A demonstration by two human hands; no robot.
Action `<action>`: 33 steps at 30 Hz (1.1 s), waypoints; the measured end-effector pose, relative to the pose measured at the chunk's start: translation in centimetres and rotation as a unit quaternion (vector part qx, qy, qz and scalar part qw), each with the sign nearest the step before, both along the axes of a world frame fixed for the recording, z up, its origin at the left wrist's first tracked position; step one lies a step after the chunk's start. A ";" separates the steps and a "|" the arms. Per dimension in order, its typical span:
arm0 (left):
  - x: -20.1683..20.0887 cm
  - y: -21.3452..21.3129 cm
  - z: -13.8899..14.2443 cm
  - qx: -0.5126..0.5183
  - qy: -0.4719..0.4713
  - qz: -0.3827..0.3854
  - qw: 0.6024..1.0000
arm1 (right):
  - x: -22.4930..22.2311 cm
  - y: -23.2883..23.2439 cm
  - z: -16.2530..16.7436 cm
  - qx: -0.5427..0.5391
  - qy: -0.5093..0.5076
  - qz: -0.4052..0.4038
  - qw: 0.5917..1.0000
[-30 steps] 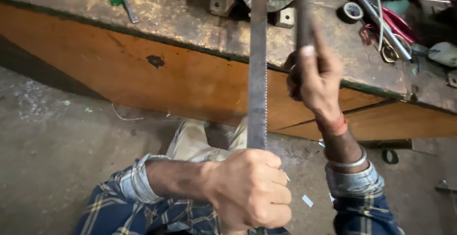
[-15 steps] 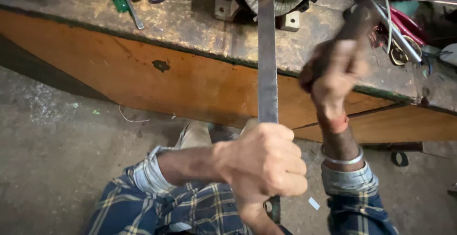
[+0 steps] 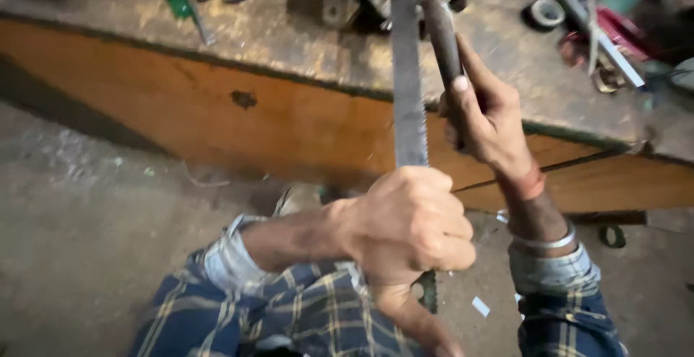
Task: The person sits on the floor and uses a metal file to smooth a long flat metal bar held vertically. They repeatedly stroke the file along the bar's length, occasionally adjusting grip and position, while a motor housing rests on the workbench above.
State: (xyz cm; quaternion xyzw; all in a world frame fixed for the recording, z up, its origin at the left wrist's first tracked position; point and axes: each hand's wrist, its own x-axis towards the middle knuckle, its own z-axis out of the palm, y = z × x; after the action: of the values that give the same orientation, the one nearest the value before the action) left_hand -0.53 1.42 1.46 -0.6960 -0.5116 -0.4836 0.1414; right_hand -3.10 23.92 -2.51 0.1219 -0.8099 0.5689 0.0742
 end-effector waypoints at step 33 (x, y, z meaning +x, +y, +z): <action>0.8 -0.5 -0.8 -0.029 0.043 -0.047 0.998 | 1.0 -3.3 -2.2 -0.244 -0.010 -0.055 0.968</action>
State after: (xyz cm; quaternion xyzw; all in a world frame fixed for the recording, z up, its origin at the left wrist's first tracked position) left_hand 0.25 0.95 0.65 -0.7431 -0.4858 -0.4442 0.1204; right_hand -2.10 20.59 -4.68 0.0498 -0.6526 0.7457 0.1249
